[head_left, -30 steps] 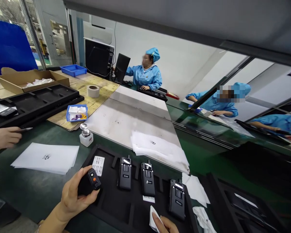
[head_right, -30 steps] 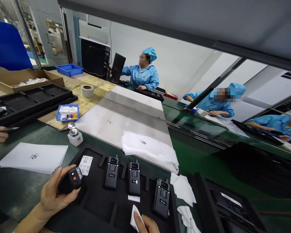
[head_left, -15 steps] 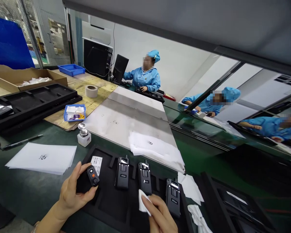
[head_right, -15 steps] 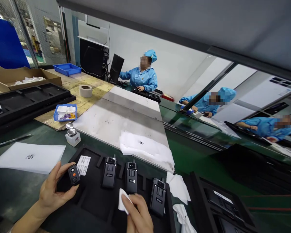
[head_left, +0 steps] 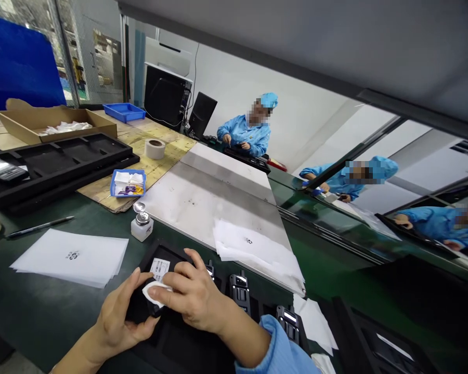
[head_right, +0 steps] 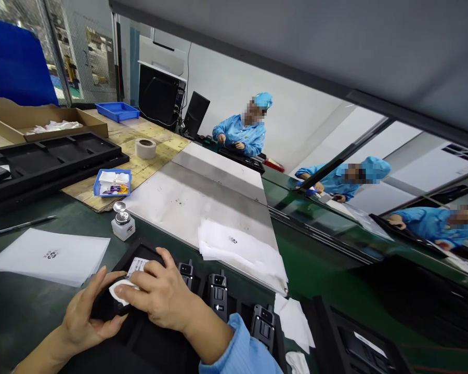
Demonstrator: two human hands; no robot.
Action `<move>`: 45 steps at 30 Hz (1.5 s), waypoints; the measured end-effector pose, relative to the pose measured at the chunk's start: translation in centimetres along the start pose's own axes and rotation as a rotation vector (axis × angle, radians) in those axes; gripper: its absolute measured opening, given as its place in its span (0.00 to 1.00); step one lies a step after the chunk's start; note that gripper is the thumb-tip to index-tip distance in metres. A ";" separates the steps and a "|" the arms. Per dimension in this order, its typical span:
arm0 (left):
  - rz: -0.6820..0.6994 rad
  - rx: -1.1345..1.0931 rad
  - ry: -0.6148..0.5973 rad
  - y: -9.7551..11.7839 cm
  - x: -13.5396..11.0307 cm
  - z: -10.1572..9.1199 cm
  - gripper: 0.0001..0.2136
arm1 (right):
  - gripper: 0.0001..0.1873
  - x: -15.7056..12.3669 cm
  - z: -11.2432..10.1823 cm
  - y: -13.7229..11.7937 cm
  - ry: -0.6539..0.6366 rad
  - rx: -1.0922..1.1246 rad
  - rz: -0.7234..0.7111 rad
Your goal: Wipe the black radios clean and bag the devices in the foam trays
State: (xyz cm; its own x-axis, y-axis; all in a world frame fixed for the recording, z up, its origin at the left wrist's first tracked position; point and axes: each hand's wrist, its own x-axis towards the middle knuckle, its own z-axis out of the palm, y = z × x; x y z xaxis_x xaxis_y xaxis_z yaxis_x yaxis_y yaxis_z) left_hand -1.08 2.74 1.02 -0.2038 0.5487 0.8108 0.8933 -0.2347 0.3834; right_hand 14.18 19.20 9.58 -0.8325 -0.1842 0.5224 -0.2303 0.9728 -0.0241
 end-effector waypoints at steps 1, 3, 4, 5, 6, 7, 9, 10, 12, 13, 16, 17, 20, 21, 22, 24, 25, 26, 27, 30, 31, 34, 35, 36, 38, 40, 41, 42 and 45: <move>-0.007 0.006 0.005 0.0 0.1 0.0 0.43 | 0.16 0.2 -0.1 -0.1 0.026 -0.010 0.008; -0.026 0.014 0.018 -0.1 0.2 0.1 0.43 | 0.18 0.5 0.1 -1.0 0.075 -0.055 0.060; -0.029 0.016 0.022 -0.1 0.3 0.1 0.42 | 0.19 0.6 0.2 -1.6 0.096 -0.089 0.100; -0.027 0.018 0.027 0.0 0.4 0.1 0.42 | 0.20 0.7 0.5 -2.4 0.114 -0.129 0.144; -0.020 0.019 0.032 0.0 0.5 0.1 0.41 | 0.20 0.8 0.7 -3.2 0.127 -0.168 0.189; -0.010 0.018 0.035 0.1 0.6 0.1 0.41 | 0.21 0.9 1.0 -4.0 0.135 -0.207 0.232; 0.003 0.007 0.036 0.3 0.8 0.1 0.40 | 0.21 0.9 1.4 -5.3 0.148 -0.276 0.305; 0.008 -0.004 0.035 0.4 0.9 0.1 0.40 | 0.21 0.9 1.5 -5.7 0.153 -0.297 0.329; 0.010 -0.022 0.030 0.5 0.9 0.1 0.41 | 0.20 0.7 1.3 -6.1 0.173 -0.305 0.371; 0.008 -0.025 0.030 0.6 0.9 0.1 0.42 | 0.20 0.5 1.1 -6.0 0.183 -0.292 0.393; -0.001 -0.013 0.033 0.7 0.8 0.2 0.43 | 0.21 -0.2 0.1 -4.6 0.183 -0.191 0.425; 0.003 -0.007 0.035 0.7 0.7 0.2 0.43 | 0.22 -0.4 -0.1 -3.9 0.166 -0.138 0.398; 0.023 0.002 0.025 0.5 0.6 0.2 0.43 | 0.20 -0.5 -0.4 -2.0 0.053 0.009 0.237; 0.029 0.008 0.025 0.5 0.5 0.2 0.43 | 0.19 -0.3 -0.4 -1.6 0.016 0.025 0.193; 0.031 0.016 0.027 0.4 0.4 0.2 0.43 | 0.18 -0.1 -0.3 -1.3 -0.006 0.019 0.165; 0.027 0.037 0.033 0.1 0.3 0.2 0.43 | 0.15 0.4 -0.1 -1.4 0.004 -0.043 0.155; 0.022 0.049 0.035 0.0 0.2 0.2 0.42 | 0.14 0.7 0.0 -1.7 0.032 -0.083 0.163; 0.016 0.060 0.035 -0.1 0.1 0.2 0.42 | 0.14 0.9 0.1 -2.2 0.063 -0.120 0.182; 0.011 0.068 0.036 -0.1 0.1 0.2 0.42 | 0.15 1.1 0.3 -2.7 0.089 -0.151 0.208; 0.024 0.070 0.044 0.0 0.3 0.2 0.40 | 0.17 1.2 0.8 -4.6 0.125 -0.221 0.308; 0.032 0.062 0.047 0.1 0.5 0.2 0.40 | 0.18 1.1 1.0 -5.2 0.134 -0.250 0.341; 0.055 0.021 0.056 0.4 0.9 0.2 0.39 | 0.19 1.0 1.7 -6.5 0.161 -0.358 0.419; 0.060 0.009 0.056 0.5 1.0 0.2 0.39 | 0.19 1.0 1.8 -6.8 0.173 -0.381 0.437; 0.067 0.002 0.056 0.6 1.1 0.2 0.39 | 0.20 0.9 1.9 -6.9 0.182 -0.390 0.450; 0.073 0.000 0.052 0.7 1.0 0.2 0.40 | 0.21 0.6 1.8 -6.9 0.203 -0.370 0.471; 0.070 0.005 0.049 0.8 0.7 0.1 0.41 | 0.20 -0.2 1.4 -6.4 0.233 -0.334 0.501; 0.068 0.009 0.049 0.8 0.6 0.1 0.41 | 0.20 -0.9 1.1 -6.1 0.258 -0.318 0.526; 0.062 0.016 0.045 0.9 0.5 0.1 0.42 | 0.21 -1.7 0.7 -5.8 0.278 -0.305 0.553; 0.001 0.080 0.005 1.1 1.1 0.2 0.41 | 0.23 -5.2 -0.6 -5.3 0.296 -0.297 0.612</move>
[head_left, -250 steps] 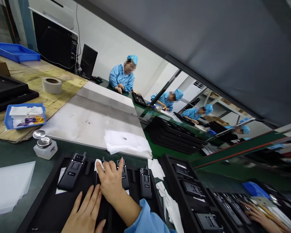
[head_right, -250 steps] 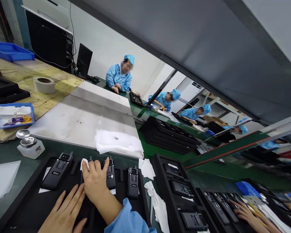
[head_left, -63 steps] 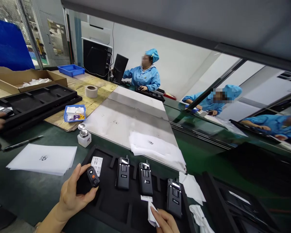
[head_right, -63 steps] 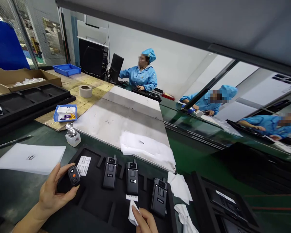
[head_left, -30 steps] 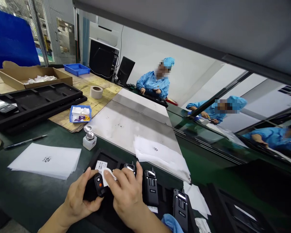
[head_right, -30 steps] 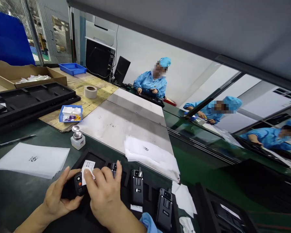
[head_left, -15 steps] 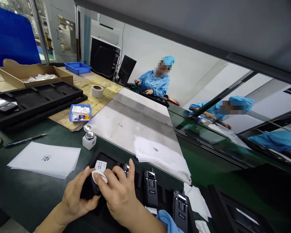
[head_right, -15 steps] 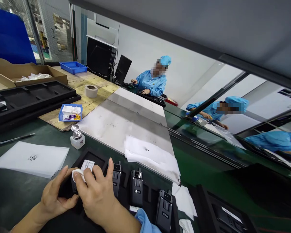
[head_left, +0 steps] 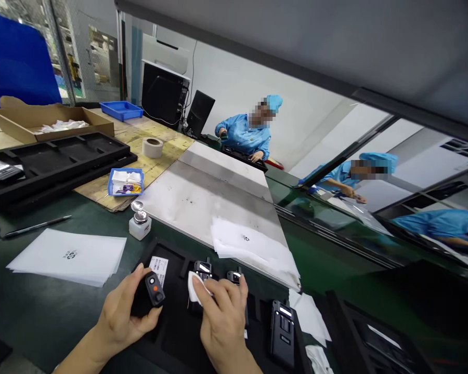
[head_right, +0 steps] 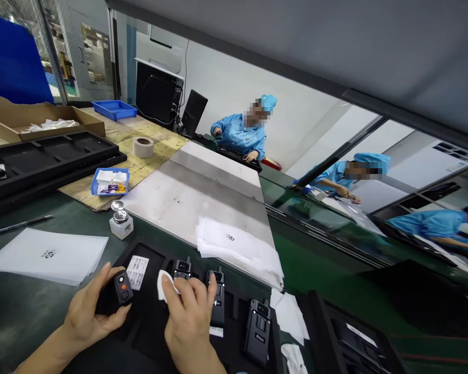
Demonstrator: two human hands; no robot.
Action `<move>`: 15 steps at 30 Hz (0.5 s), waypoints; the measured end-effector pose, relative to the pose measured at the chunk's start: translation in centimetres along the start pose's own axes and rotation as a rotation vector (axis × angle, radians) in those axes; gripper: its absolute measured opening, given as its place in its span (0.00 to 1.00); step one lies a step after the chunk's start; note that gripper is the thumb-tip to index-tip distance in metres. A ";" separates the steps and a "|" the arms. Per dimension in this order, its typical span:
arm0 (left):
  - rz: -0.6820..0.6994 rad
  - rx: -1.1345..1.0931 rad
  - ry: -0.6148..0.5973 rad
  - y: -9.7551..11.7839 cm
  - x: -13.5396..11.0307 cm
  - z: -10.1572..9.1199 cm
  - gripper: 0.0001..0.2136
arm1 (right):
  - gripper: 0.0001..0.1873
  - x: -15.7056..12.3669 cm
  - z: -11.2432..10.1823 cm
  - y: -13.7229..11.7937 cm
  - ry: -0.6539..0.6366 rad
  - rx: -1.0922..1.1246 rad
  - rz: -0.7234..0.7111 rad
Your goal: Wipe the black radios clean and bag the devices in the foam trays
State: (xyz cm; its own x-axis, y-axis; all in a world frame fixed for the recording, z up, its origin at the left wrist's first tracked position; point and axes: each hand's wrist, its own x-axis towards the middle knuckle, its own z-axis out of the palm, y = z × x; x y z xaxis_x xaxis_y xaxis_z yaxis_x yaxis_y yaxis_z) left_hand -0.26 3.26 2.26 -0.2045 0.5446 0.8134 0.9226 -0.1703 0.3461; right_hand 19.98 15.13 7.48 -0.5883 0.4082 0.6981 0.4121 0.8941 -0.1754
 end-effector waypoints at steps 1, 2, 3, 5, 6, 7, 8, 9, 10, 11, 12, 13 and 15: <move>-0.047 0.047 -0.022 0.1 0.6 0.2 0.40 | 0.24 -0.9 -0.6 0.9 -0.004 -0.014 0.011; -0.115 0.110 -0.054 0.2 1.5 0.6 0.39 | 0.25 -2.0 -1.2 1.6 -0.011 -0.033 0.020; -0.201 0.186 -0.101 0.3 2.5 1.0 0.38 | 0.26 -3.1 -1.8 2.3 -0.020 -0.052 0.029; -0.391 0.346 -0.276 0.4 5.1 2.4 0.37 | 0.27 -5.5 -2.8 3.2 -0.026 -0.083 0.047; -0.474 0.419 -0.403 0.4 6.4 3.1 0.36 | 0.27 -6.7 -3.2 3.5 -0.023 -0.094 0.052; -0.534 0.474 -0.533 0.3 7.7 3.9 0.35 | 0.27 -7.8 -3.5 3.7 -0.015 -0.101 0.056; -0.561 0.508 -0.650 0.1 8.8 4.7 0.34 | 0.27 -8.9 -3.7 3.8 -0.001 -0.103 0.064; -0.563 0.522 -0.734 0.0 9.8 5.4 0.33 | 0.27 -9.9 -3.8 3.8 0.018 -0.099 0.081; -0.551 0.527 -0.789 -0.2 10.5 5.9 0.33 | 0.27 -10.8 -3.9 3.8 0.039 -0.091 0.107; -0.533 0.527 -0.814 -0.2 10.9 6.3 0.33 | 0.27 -11.6 -3.9 3.7 0.061 -0.079 0.140; -0.511 0.532 -0.814 0.0 11.1 6.7 0.34 | 0.28 -12.3 -3.9 3.6 0.083 -0.065 0.176; -0.484 0.551 -0.801 0.4 11.2 6.9 0.36 | 0.28 -12.9 -3.9 3.6 0.108 -0.052 0.210; -0.428 0.587 -0.765 2.0 10.7 7.6 0.39 | 0.29 -13.7 -3.9 3.4 0.145 -0.035 0.251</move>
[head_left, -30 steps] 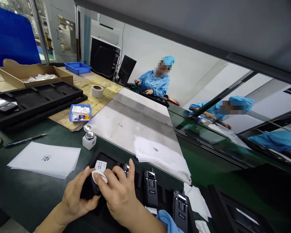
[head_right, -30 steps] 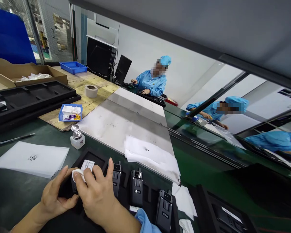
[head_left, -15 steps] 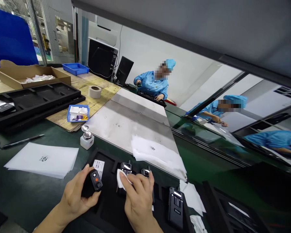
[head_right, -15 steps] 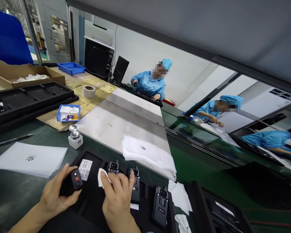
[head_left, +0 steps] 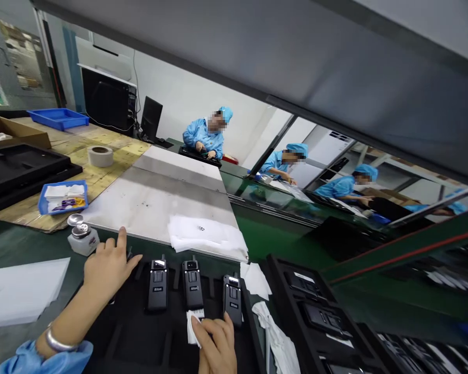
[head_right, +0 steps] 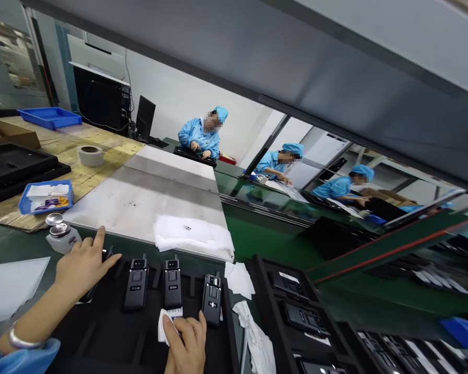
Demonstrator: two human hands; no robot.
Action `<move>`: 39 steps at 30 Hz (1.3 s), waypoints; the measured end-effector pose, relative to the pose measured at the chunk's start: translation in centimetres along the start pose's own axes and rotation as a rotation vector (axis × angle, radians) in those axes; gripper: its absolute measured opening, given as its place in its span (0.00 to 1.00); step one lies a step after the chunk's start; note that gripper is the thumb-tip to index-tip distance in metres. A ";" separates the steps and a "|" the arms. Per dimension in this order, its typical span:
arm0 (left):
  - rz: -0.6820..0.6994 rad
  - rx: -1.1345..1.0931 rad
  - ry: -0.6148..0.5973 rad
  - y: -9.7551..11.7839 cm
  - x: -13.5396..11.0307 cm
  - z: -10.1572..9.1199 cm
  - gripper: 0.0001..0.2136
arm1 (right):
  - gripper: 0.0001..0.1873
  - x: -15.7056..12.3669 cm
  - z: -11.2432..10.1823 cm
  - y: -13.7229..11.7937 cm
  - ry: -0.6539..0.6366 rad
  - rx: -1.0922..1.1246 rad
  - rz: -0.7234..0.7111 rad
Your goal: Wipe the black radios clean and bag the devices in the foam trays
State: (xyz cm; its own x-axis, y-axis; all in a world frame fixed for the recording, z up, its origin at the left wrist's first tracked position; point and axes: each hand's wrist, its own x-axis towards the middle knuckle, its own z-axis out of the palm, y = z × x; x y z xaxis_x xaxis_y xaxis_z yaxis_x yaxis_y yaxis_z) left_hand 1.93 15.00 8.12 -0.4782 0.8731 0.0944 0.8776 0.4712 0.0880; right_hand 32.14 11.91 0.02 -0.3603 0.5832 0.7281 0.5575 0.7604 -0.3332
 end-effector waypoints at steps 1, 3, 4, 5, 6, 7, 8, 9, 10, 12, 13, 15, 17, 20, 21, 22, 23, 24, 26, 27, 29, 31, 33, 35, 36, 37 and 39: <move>0.024 0.005 0.008 1.1 -0.6 0.2 0.40 | 0.29 -0.2 0.0 0.0 0.010 0.005 0.008; 0.082 -0.019 -0.035 3.8 -1.8 0.9 0.41 | 0.28 -0.3 0.1 -0.2 0.025 0.017 0.006; 0.104 -0.037 -0.066 5.2 -2.2 1.4 0.42 | 0.28 -0.3 0.2 -0.4 0.031 0.022 0.000; 0.112 -0.053 -0.089 6.5 -2.4 1.8 0.42 | 0.27 -0.3 0.2 -0.5 0.037 0.029 -0.009; 0.110 -0.067 -0.102 7.6 -2.4 2.3 0.42 | 0.27 -0.4 0.2 -0.6 0.040 0.036 -0.020; 0.097 -0.080 -0.105 8.5 -2.3 2.6 0.42 | 0.26 -0.4 0.2 -0.7 0.042 0.044 -0.031; 0.080 -0.098 -0.107 9.1 -2.1 2.9 0.41 | 0.26 -0.5 0.1 -0.7 0.043 0.052 -0.042; 0.065 -0.121 -0.106 9.4 -1.9 3.0 0.41 | 0.26 -0.5 -0.1 -0.6 0.041 0.062 -0.050; 0.056 -0.148 -0.104 9.4 -1.9 3.1 0.40 | 0.26 -0.5 -0.5 -0.3 0.038 0.075 -0.054; 0.069 -0.216 -0.097 8.8 -2.4 2.9 0.41 | 0.27 -0.2 -1.4 0.6 0.031 0.109 -0.064; 0.090 -0.248 -0.096 8.2 -3.0 2.8 0.42 | 0.27 0.2 -2.0 1.2 0.022 0.130 -0.078; 0.190 -0.388 -0.070 6.7 -4.9 2.7 0.45 | 0.28 1.2 -3.2 2.4 -0.005 0.171 -0.099; 0.347 -0.641 -0.010 5.1 -7.3 2.9 0.45 | 0.27 2.6 -4.2 3.3 -0.028 0.215 -0.097; 0.503 -0.967 0.077 3.2 -10.6 3.4 0.43 | 0.27 4.9 -4.7 3.3 -0.049 0.278 -0.101; 0.514 -1.008 0.090 2.8 -11.5 3.6 0.42 | 0.27 5.6 -4.7 3.0 -0.058 0.297 -0.122; 0.520 -1.035 0.103 2.6 -12.1 3.7 0.42 | 0.27 6.3 -4.5 2.6 -0.071 0.314 -0.148; 0.526 -1.058 0.116 2.5 -12.6 3.8 0.43 | 0.26 6.9 -4.3 2.0 -0.084 0.330 -0.175; 0.534 -1.078 0.130 2.4 -13.0 3.9 0.43 | 0.26 7.5 -4.0 1.5 -0.099 0.346 -0.206; 0.551 -1.103 0.153 2.4 -13.3 4.0 0.43 | 0.25 8.4 -3.4 0.4 -0.143 0.368 -0.260; 0.558 -1.107 0.160 2.3 -13.3 4.2 0.43 | 0.24 8.8 -3.2 0.0 -0.179 0.370 -0.288; 0.568 -1.092 0.161 2.2 -13.3 4.5 0.44 | 0.22 9.4 -2.7 -0.6 -0.259 0.356 -0.344; 0.583 -1.053 0.150 1.9 -13.2 4.8 0.44 | 0.20 9.8 -2.3 -0.9 -0.329 0.333 -0.391; 0.601 -1.012 0.146 1.7 -13.1 4.9 0.44 | 0.20 10.0 -2.0 -1.1 -0.352 0.290 -0.407; 0.621 -0.987 0.159 1.6 -12.9 4.9 0.44 | 0.20 9.9 -1.9 -1.4 -0.337 0.225 -0.391; 0.629 -0.979 0.169 1.6 -12.8 4.9 0.43 | 0.21 9.8 -1.9 -1.6 -0.323 0.187 -0.378; 0.634 -0.974 0.179 1.6 -12.6 4.8 0.43 | 0.21 9.7 -1.9 -2.0 -0.309 0.149 -0.366; 0.640 -0.974 0.196 1.6 -12.4 4.7 0.43 | 0.20 9.3 -1.8 -2.8 -0.289 0.077 -0.337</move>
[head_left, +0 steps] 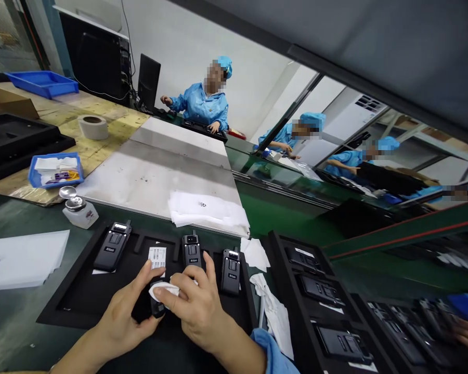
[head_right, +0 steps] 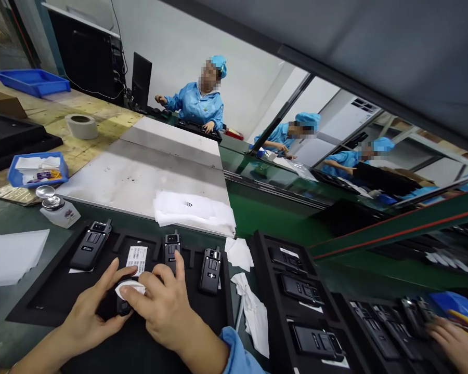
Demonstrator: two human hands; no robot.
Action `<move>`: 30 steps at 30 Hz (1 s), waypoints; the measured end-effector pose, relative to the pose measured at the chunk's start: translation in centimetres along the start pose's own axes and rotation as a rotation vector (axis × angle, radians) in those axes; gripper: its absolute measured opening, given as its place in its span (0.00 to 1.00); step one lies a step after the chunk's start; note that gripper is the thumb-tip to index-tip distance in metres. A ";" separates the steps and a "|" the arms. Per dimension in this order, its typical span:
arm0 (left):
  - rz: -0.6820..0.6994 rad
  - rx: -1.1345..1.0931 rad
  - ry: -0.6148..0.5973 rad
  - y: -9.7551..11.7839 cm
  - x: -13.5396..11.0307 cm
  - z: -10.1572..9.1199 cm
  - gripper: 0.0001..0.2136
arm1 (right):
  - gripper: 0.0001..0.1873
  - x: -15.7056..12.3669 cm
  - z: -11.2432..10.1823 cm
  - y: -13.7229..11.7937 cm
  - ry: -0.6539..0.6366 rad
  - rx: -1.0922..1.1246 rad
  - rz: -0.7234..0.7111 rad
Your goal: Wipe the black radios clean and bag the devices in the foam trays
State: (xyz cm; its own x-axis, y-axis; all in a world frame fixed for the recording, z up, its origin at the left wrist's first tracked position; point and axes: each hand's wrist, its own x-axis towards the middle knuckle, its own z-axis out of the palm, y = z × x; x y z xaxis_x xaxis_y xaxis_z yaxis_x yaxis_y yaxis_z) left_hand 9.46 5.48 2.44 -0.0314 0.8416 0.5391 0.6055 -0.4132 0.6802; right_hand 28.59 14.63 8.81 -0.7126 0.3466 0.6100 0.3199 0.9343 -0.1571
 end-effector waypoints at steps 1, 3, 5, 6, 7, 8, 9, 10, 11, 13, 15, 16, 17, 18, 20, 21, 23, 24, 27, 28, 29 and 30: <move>0.002 -0.001 0.005 0.0 0.1 0.0 0.42 | 0.20 0.0 0.1 -0.5 0.005 -0.031 0.022; 0.002 -0.006 0.010 0.0 0.2 0.0 0.43 | 0.19 -0.1 0.4 -1.6 0.016 -0.083 0.069; 0.001 -0.005 0.017 0.0 0.2 0.0 0.43 | 0.19 0.0 0.8 -2.7 0.030 -0.132 0.116; 0.001 -0.001 0.022 0.0 0.1 0.0 0.43 | 0.19 0.1 0.9 -3.2 0.041 -0.159 0.139; 0.002 0.005 0.029 0.0 0.1 0.0 0.43 | 0.19 0.1 1.1 -3.7 0.054 -0.186 0.161; 0.004 0.012 0.040 0.1 0.0 0.0 0.43 | 0.19 0.2 1.1 -4.1 0.068 -0.212 0.176; 0.003 0.019 0.052 0.1 0.0 0.0 0.43 | 0.19 0.3 1.2 -4.5 0.083 -0.234 0.190; 0.003 0.023 0.063 0.2 -0.1 0.1 0.43 | 0.19 0.3 1.3 -4.8 0.090 -0.254 0.199; 0.004 0.023 0.075 0.2 -0.2 0.1 0.43 | 0.19 0.4 1.3 -5.0 0.087 -0.270 0.203; 0.005 0.012 0.088 0.2 -0.4 0.2 0.43 | 0.19 0.3 1.2 -5.2 0.078 -0.286 0.197; 0.010 0.006 0.095 0.3 -0.6 0.4 0.43 | 0.19 0.0 1.0 -4.9 0.057 -0.290 0.205; 0.014 0.008 0.104 0.3 -0.6 0.4 0.43 | 0.19 -0.2 0.8 -4.6 0.049 -0.290 0.217; 0.014 0.014 0.113 0.3 -0.7 0.5 0.43 | 0.19 -0.4 0.6 -4.3 0.045 -0.289 0.238; 0.012 0.018 0.124 0.3 -0.8 0.5 0.43 | 0.20 -0.6 0.4 -4.0 0.045 -0.284 0.262; 0.003 0.014 0.137 0.3 -0.9 0.5 0.43 | 0.22 -0.9 0.0 -3.3 0.061 -0.249 0.285; -0.002 0.007 0.132 0.3 -1.0 0.5 0.44 | 0.24 -0.9 -0.1 -3.1 0.076 -0.215 0.279; -0.007 -0.009 0.120 0.3 -1.1 0.5 0.44 | 0.24 -0.8 -0.1 -2.7 0.099 -0.125 0.218; -0.007 -0.014 0.115 0.3 -1.1 0.4 0.44 | 0.24 -0.6 0.0 -2.5 0.102 -0.081 0.169; -0.002 -0.015 0.116 0.2 -1.0 0.3 0.44 | 0.22 0.0 0.6 -1.9 0.105 -0.020 0.031; 0.007 -0.012 0.119 0.3 -0.9 0.3 0.44 | 0.21 0.1 0.8 -1.7 0.104 -0.022 -0.001; 0.018 -0.007 0.122 0.3 -0.9 0.3 0.44 | 0.20 0.2 0.9 -1.4 0.100 -0.034 -0.018; 0.029 -0.003 0.127 0.3 -0.8 0.3 0.43 | 0.19 0.1 1.0 -1.2 0.092 -0.055 -0.022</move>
State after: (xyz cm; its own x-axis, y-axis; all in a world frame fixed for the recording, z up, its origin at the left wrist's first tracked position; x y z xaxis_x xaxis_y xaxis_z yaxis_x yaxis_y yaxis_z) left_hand 9.89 4.75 2.06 -0.1142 0.7788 0.6168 0.6052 -0.4378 0.6649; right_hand 27.53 13.65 8.32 -0.6600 0.3148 0.6822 0.3407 0.9347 -0.1018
